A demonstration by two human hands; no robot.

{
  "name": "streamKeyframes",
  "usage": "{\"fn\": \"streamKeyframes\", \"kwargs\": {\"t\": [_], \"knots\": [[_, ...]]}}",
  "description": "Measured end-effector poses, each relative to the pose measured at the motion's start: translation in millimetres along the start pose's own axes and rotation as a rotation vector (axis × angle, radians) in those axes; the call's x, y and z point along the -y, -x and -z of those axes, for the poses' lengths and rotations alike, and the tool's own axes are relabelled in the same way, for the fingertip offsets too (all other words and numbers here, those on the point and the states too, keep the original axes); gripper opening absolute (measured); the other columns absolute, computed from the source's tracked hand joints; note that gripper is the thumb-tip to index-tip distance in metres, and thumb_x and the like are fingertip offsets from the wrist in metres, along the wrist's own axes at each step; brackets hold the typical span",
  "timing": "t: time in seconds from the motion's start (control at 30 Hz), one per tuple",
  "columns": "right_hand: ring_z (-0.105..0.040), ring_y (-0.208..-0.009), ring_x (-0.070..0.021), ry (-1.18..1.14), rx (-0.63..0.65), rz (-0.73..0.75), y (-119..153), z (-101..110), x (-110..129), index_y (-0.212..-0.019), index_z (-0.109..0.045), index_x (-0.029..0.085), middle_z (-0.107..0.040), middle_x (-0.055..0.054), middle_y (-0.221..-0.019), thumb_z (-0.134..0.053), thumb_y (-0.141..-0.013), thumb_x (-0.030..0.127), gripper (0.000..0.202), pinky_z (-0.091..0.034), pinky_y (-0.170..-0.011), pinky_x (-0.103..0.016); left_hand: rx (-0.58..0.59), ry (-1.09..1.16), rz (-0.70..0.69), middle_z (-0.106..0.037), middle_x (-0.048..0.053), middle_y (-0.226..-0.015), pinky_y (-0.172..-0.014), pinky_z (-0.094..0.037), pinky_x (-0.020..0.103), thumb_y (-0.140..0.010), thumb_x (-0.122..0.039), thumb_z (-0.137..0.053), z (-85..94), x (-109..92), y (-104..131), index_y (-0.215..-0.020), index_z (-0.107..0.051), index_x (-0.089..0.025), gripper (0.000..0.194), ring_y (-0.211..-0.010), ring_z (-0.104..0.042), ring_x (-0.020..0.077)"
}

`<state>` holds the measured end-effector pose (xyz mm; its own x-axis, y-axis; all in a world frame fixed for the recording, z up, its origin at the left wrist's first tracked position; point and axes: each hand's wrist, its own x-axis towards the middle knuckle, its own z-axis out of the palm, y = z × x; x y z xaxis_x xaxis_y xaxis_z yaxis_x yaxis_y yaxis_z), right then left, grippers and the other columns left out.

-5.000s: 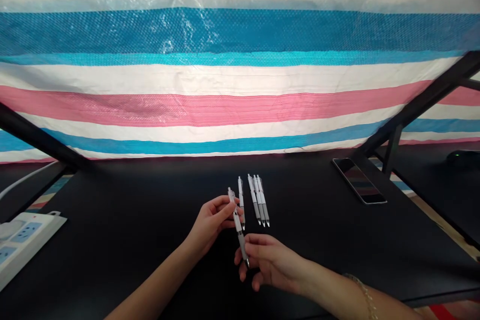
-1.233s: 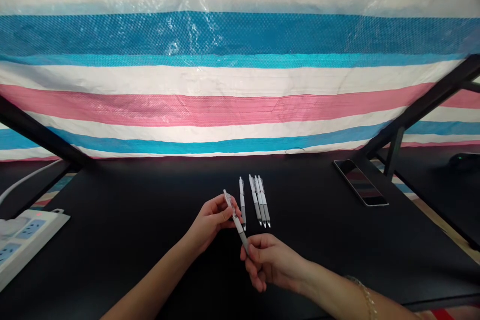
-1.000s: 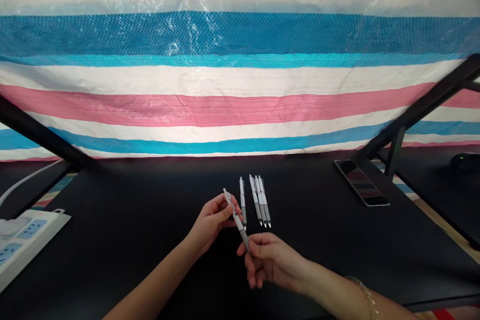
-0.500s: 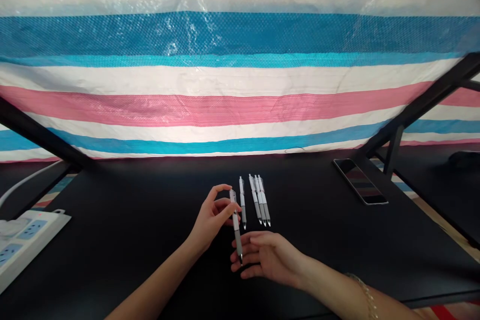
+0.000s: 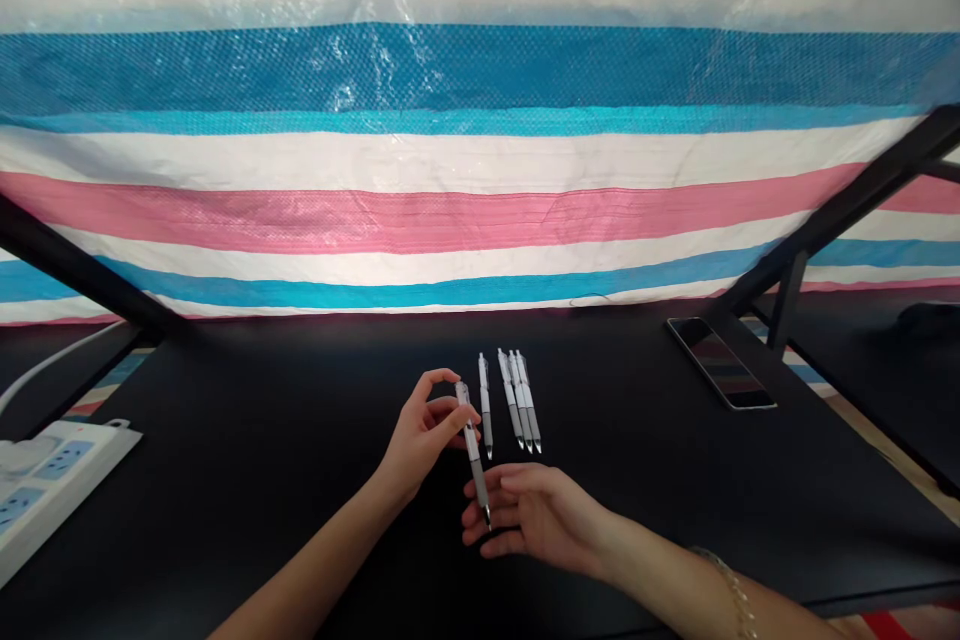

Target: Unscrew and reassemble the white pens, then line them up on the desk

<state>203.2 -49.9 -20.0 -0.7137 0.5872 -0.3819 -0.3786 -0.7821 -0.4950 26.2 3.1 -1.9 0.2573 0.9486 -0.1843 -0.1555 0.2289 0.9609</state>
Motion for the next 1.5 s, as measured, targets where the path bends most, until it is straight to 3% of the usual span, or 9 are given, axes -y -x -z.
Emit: {"fn": "streamKeyframes", "kwargs": {"t": [0.37, 0.57, 0.9, 1.03, 1.1, 1.2, 1.3, 1.4, 1.5], "knots": [[-0.061, -0.092, -0.0258, 0.040, 0.005, 0.002, 0, -1, -1, -0.101, -0.063, 0.007, -0.065, -0.014, -0.094, -0.054, -0.074, 0.024, 0.033, -0.040, -0.086, -0.038, -0.052, -0.023, -0.056, -0.064, -0.002, -0.073, -0.059, -0.050, 0.025, -0.079, -0.030, -0.062, 0.7, -5, -5, -0.107, -0.042, -0.024, 0.036, -0.062, -0.061, 0.0126], [-0.063, -0.087, -0.0242, 0.073, -0.013, 0.019, 1, -2, -2, -0.098, -0.064, 0.006, -0.066, -0.015, -0.089, -0.056, -0.074, 0.024, 0.031, -0.041, -0.084, -0.038, -0.008, -0.248, -0.143, -0.064, -0.002, -0.072, -0.059, -0.052, 0.025, -0.078, -0.031, -0.061, 1.8, -15, -24, -0.111, -0.040, -0.024, 0.039, -0.063, -0.061, 0.0129], [-0.064, -0.070, -0.0177, 0.302, 0.055, 0.046, 1, 3, -3, -0.090, -0.066, 0.004, -0.066, -0.011, -0.074, -0.054, -0.075, 0.027, 0.030, -0.044, -0.063, -0.026, -0.061, -0.570, -0.204, -0.049, 0.004, -0.102, -0.055, -0.058, 0.032, -0.077, -0.024, -0.053, 15.0, 8, -59, -0.114, -0.046, -0.022, 0.038, -0.060, -0.060, 0.0100], [-0.056, -0.058, -0.0104, 0.664, 0.017, 0.141, 8, 0, 12, -0.084, -0.066, 0.008, -0.063, -0.005, -0.066, -0.056, -0.077, 0.030, 0.025, -0.040, -0.053, -0.020, -0.013, -0.649, -0.254, -0.050, 0.006, -0.108, -0.064, -0.058, 0.033, -0.078, -0.015, -0.047, 17.6, 10, -39, -0.111, -0.050, -0.022, 0.034, -0.065, -0.061, 0.0111], [-0.055, -0.061, -0.0103, 0.994, -0.098, 0.279, 11, -1, 20, -0.085, -0.064, 0.012, -0.063, -0.003, -0.070, -0.053, -0.078, 0.027, 0.019, -0.041, -0.056, -0.021, 0.049, -0.731, -0.303, -0.054, 0.005, -0.106, -0.068, -0.056, 0.033, -0.078, -0.016, -0.050, 16.9, 9, -24, -0.107, -0.054, -0.023, 0.030, -0.075, -0.062, 0.0150], [-0.056, -0.085, -0.0174, 1.664, -0.350, 0.618, 12, 1, 29, -0.090, -0.061, 0.017, -0.063, -0.007, -0.088, -0.047, -0.080, 0.015, 0.017, -0.044, -0.075, -0.031, 0.153, -0.850, -0.413, -0.054, 0.006, -0.114, -0.083, -0.051, 0.038, -0.075, -0.019, -0.059, 13.3, 8, -7, -0.109, -0.059, -0.028, 0.035, -0.092, -0.059, 0.0205], [-0.047, -0.109, -0.0259, 2.173, -0.388, 0.736, 9, 7, 29, -0.102, -0.058, 0.014, -0.059, -0.012, -0.106, -0.047, -0.078, 0.009, 0.027, -0.036, -0.092, -0.043, 0.223, -0.962, -0.489, -0.053, 0.008, -0.120, -0.092, -0.044, 0.043, -0.072, -0.024, -0.068, 9.2, 13, -2, -0.111, -0.061, -0.030, 0.040, -0.107, -0.053, 0.0269], [-0.044, -0.113, -0.0287, 2.401, -0.313, 0.759, 5, 12, 25, -0.108, -0.056, 0.011, -0.057, -0.015, -0.111, -0.051, -0.077, 0.012, 0.031, -0.035, -0.094, -0.044, 0.218, -1.002, -0.545, -0.056, 0.009, -0.116, -0.090, -0.045, 0.044, -0.073, -0.026, -0.067, 6.4, 21, -4, -0.106, -0.065, -0.029, 0.033, -0.105, -0.054, 0.0278], [-0.048, -0.107, -0.0285, 2.496, -0.358, 0.844, 0, 16, 20, -0.104, -0.058, 0.010, -0.060, -0.014, -0.105, -0.048, -0.082, 0.011, 0.024, -0.037, -0.090, -0.044, 0.184, -0.965, -0.584, -0.058, 0.009, -0.113, -0.088, -0.046, 0.042, -0.076, -0.024, -0.065, 4.7, 26, -6, -0.104, -0.066, -0.029, 0.029, -0.102, -0.055, 0.0266]]}}
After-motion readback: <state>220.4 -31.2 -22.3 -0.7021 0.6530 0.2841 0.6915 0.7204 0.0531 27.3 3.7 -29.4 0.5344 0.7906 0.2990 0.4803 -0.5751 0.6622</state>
